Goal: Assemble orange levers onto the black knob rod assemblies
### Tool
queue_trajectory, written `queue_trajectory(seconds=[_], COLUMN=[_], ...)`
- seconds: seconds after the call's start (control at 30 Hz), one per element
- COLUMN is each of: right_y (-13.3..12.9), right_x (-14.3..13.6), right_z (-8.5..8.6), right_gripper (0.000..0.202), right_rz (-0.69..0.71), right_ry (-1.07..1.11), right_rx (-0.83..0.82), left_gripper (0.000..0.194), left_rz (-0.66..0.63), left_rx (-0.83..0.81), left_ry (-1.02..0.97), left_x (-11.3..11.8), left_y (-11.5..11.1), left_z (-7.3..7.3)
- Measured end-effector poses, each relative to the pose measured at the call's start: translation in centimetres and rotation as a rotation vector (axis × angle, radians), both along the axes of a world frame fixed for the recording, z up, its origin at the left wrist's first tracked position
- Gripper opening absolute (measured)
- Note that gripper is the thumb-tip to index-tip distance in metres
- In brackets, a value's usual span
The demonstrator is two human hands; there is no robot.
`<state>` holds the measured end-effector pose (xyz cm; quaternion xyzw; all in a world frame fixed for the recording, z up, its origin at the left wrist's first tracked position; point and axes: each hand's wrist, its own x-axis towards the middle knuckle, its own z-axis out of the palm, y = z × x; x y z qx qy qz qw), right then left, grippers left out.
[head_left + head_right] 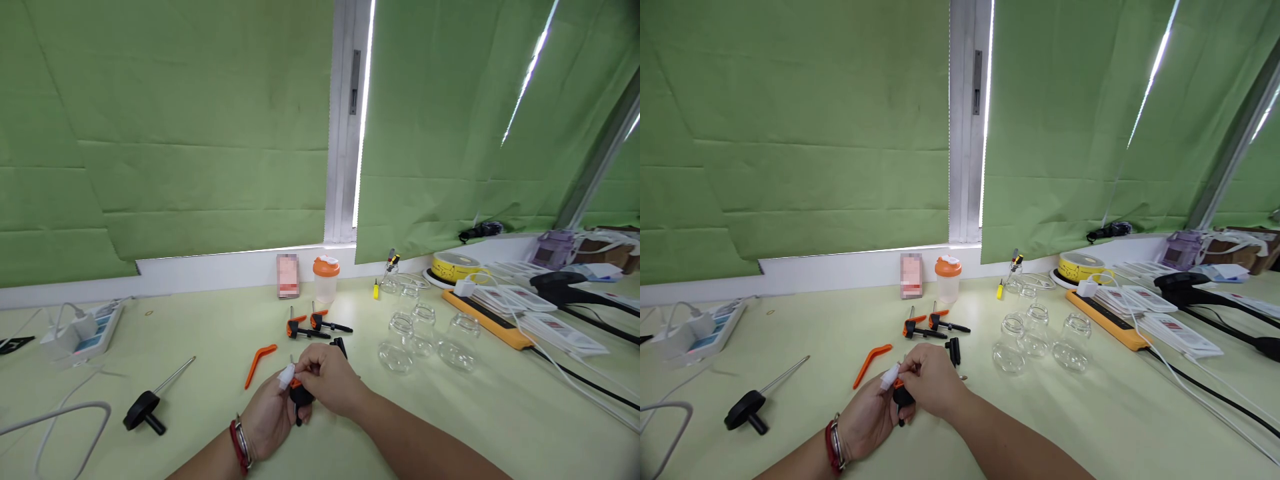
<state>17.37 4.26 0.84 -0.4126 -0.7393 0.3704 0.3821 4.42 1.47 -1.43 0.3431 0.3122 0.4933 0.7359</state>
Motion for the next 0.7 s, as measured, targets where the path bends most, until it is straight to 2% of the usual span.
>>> queue_trajectory(seconds=[0.17, 0.4, 0.53, 0.7], right_y=[-0.1, -0.4, -0.5, -0.5], right_x=[0.2, 0.7, 0.7, 0.5], right_z=[0.6, 1.4, 1.6, 1.3], right_gripper=[0.012, 0.020, 0.011, 0.030], right_rz=[0.028, 0.146, 0.190, 0.208], right_ry=[-0.064, -0.157, -0.219, -0.343], right_rx=[-0.017, 0.135, 0.180, 0.278], left_gripper=[0.033, 0.033, 0.029, 0.025], left_rz=[-0.004, 0.006, -0.024, -0.056], left_rx=[0.009, -0.005, -0.028, -0.033], left_ry=[0.004, -0.030, -0.038, -0.102], left_x=[0.0, 0.0, -0.1, -0.1], left_y=[0.0, 0.0, 0.2, 0.2], left_z=[0.0, -0.3, -0.3, -0.1])
